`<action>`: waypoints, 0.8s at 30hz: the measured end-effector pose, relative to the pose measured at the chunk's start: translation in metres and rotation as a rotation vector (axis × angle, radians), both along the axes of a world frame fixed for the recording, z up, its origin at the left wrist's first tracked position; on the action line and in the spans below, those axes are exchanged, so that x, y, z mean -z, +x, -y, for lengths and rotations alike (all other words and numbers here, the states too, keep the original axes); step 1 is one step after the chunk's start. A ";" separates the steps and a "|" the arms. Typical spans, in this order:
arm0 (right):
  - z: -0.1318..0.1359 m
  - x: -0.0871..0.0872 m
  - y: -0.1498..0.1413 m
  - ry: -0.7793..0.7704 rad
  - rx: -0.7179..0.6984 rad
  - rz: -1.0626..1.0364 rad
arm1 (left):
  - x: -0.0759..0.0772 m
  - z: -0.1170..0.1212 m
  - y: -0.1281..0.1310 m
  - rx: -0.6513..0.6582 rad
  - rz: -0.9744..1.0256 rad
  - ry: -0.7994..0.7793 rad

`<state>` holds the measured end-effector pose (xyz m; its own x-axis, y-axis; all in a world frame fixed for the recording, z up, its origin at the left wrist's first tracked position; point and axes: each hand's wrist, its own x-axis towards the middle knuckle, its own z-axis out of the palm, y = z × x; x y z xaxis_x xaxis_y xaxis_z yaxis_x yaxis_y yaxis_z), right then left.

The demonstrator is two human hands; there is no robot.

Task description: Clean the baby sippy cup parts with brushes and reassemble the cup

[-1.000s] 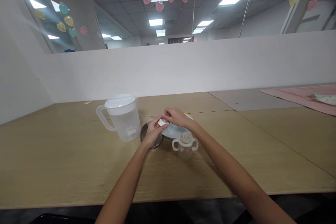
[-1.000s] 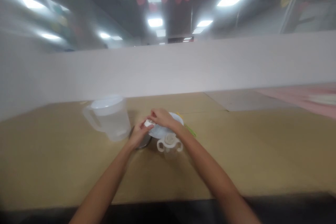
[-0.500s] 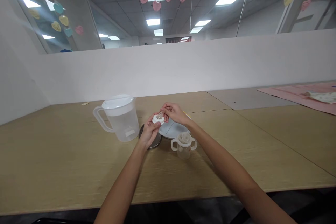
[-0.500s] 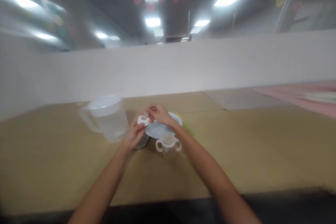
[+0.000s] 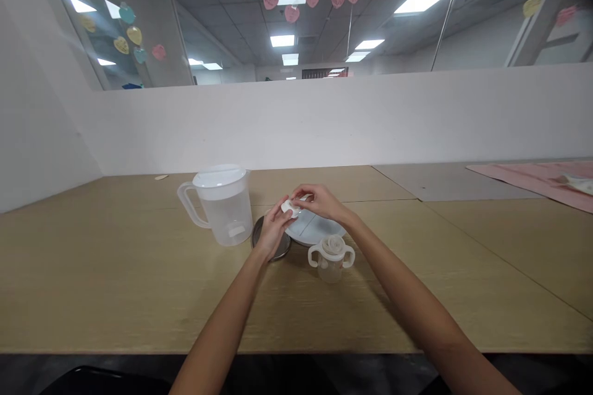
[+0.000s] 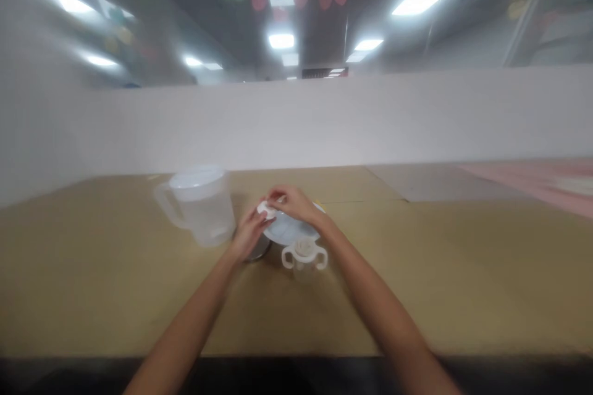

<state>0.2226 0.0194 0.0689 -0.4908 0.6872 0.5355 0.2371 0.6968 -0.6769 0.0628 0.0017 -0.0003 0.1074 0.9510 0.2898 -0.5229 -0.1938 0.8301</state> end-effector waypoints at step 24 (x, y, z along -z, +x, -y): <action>-0.006 0.003 0.008 -0.171 0.013 0.072 | 0.003 0.003 -0.001 0.022 -0.128 -0.005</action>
